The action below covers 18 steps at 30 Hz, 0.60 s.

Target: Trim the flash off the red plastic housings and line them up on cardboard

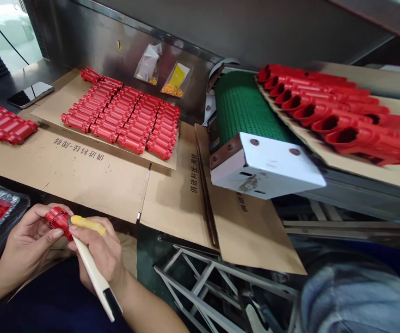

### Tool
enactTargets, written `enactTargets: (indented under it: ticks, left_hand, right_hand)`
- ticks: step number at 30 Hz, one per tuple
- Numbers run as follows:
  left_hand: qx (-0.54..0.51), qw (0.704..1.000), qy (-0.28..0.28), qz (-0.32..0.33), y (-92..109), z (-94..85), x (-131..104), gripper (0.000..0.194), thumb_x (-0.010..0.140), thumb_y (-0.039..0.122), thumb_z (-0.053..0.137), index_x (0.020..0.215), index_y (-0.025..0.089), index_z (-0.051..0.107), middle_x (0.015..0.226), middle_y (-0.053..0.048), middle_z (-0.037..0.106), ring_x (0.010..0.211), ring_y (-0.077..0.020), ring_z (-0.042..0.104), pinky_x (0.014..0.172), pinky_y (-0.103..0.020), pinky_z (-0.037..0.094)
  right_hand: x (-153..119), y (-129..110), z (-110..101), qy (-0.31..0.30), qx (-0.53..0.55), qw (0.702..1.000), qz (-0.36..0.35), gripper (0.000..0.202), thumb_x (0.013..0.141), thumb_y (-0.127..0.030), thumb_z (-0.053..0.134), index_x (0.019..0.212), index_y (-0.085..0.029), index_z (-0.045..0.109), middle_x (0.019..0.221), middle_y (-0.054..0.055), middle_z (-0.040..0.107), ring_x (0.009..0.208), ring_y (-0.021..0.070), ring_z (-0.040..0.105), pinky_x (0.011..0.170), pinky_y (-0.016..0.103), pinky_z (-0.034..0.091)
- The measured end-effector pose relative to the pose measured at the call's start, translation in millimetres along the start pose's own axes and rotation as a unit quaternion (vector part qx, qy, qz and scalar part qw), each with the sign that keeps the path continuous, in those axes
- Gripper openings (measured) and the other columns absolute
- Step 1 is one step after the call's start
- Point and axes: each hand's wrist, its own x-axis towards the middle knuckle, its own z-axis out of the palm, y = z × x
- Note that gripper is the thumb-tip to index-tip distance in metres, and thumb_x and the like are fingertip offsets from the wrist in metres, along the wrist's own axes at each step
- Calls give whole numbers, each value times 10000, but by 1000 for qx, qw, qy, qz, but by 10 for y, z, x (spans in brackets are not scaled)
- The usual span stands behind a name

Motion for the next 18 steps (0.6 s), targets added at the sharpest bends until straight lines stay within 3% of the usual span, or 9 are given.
enactTargets:
  ticks: [4, 10, 18]
  left_hand:
    - [3, 1000, 1, 12, -8, -14, -27, 119, 909, 195, 831, 959, 258, 742, 1055, -9, 771, 977, -125, 743, 878, -167, 596]
    - [-9, 1000, -8, -9, -30, -25, 4, 125, 903, 240, 846, 960, 259, 736, 1054, -6, 779, 942, -125, 744, 854, -176, 602]
    - [17, 1000, -11, 7, 2, -8, 26, 110, 906, 236, 841, 960, 271, 752, 1037, 9, 786, 932, -111, 755, 869, -157, 593]
  right_hand:
    - [-34, -20, 6, 9, 9, 1000, 0, 292, 987, -19, 619, 1251, -120, 695, 1128, 176, 788, 1082, 265, 736, 906, 428, 665]
    - [-26, 3, -26, 10, 33, 999, 2, 199, 1063, -168, 618, 1238, -126, 701, 1086, 159, 792, 1057, 254, 729, 900, 405, 658]
    - [16, 1, -82, -24, 32, 999, 22, 234, 1024, -100, 642, 1247, -160, 680, 1121, 139, 790, 1089, 242, 724, 961, 411, 638]
